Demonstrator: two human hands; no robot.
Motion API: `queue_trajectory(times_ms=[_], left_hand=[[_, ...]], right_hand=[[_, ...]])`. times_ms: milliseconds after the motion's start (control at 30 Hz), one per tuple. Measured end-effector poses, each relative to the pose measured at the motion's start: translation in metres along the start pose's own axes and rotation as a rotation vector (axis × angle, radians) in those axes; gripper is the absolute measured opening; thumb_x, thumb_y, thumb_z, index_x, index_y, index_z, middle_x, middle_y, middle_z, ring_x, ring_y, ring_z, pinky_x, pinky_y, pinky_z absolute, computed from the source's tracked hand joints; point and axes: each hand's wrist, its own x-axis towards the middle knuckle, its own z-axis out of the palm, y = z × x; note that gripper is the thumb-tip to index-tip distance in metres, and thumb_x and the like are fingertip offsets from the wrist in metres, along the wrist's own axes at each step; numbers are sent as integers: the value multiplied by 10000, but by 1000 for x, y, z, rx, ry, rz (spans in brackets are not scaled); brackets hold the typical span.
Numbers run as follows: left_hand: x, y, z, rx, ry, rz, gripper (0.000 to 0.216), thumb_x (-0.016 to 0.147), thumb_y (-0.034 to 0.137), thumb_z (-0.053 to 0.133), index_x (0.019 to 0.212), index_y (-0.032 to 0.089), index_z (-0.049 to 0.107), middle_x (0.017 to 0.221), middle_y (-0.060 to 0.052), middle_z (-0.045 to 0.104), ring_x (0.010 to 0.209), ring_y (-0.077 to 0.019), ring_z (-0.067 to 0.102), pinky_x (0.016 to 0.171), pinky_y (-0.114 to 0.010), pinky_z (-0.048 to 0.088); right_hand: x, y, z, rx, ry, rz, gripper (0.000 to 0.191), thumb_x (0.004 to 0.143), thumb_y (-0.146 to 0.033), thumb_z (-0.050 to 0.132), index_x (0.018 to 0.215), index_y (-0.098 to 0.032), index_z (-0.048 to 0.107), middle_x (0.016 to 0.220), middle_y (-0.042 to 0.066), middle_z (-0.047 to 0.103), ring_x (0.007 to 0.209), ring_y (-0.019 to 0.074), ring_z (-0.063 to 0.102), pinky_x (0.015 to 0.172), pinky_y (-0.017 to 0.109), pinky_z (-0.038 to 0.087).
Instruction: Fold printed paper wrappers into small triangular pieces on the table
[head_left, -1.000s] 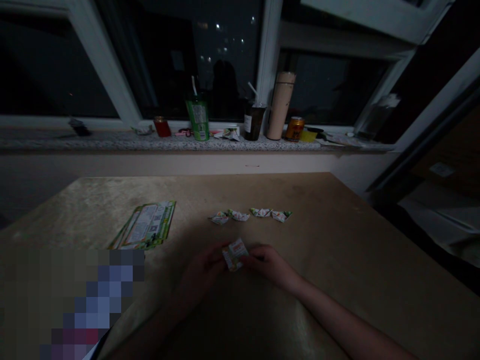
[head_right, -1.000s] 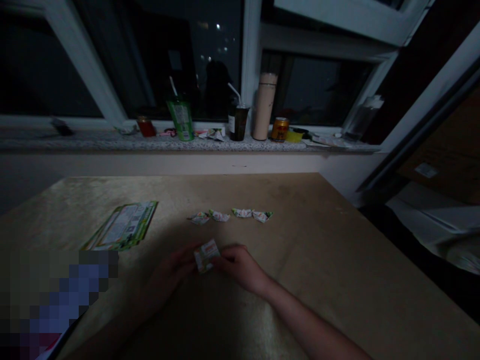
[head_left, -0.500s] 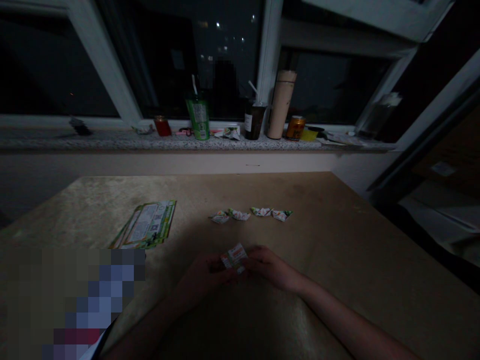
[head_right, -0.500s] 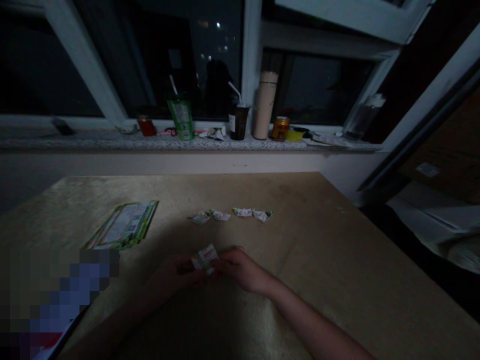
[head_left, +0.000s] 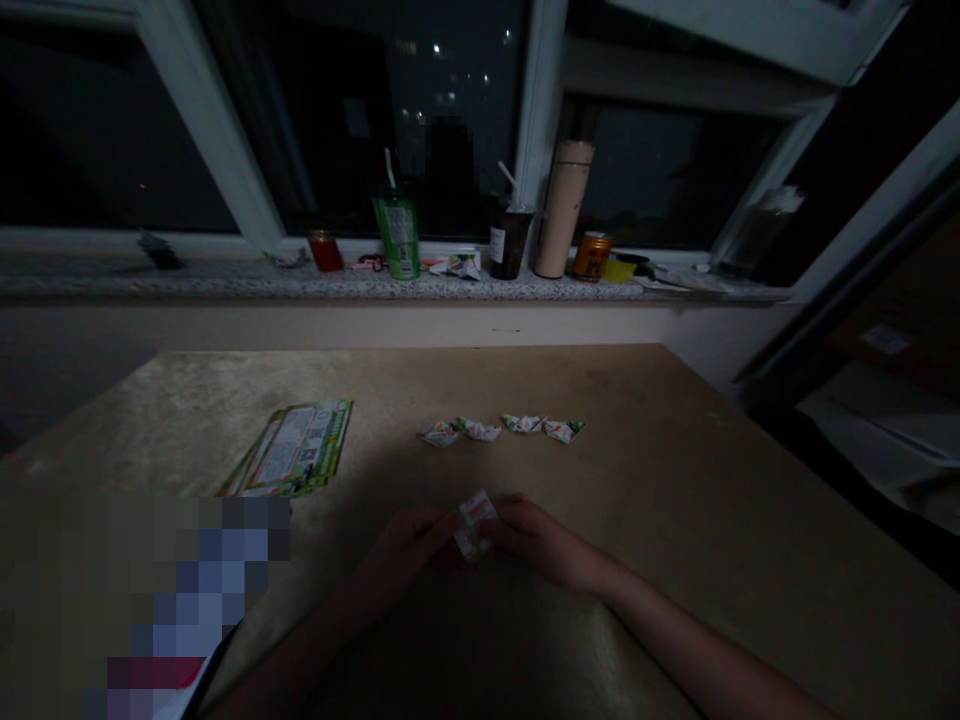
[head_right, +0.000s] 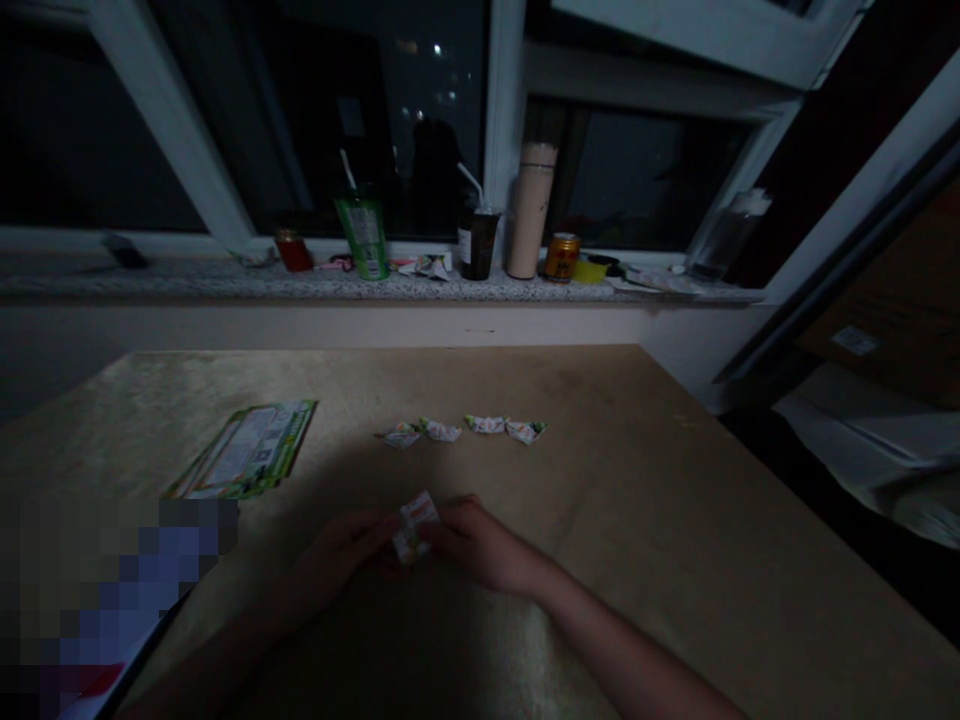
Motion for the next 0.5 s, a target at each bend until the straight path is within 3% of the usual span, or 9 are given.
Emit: queue_trajectory(times_ms=[333, 500], left_hand=[[-3, 1, -2, -20, 24, 9, 394, 781, 506, 512, 810, 174, 722, 783, -27, 713, 749, -212, 640, 688, -277, 477], [3, -4, -3, 53, 21, 27, 331, 776, 449, 548, 770, 167, 722, 719, -18, 699, 688, -195, 621, 647, -255, 458]], right_hand=[[-3, -2, -6, 55, -89, 9, 416, 927, -485, 369, 809, -144, 576, 728, -5, 477, 658, 108, 414, 623, 217, 372], [-5, -1, -7, -82, -101, -25, 387, 935, -438, 386, 788, -147, 594, 717, -3, 489, 694, 118, 438, 665, 221, 376]])
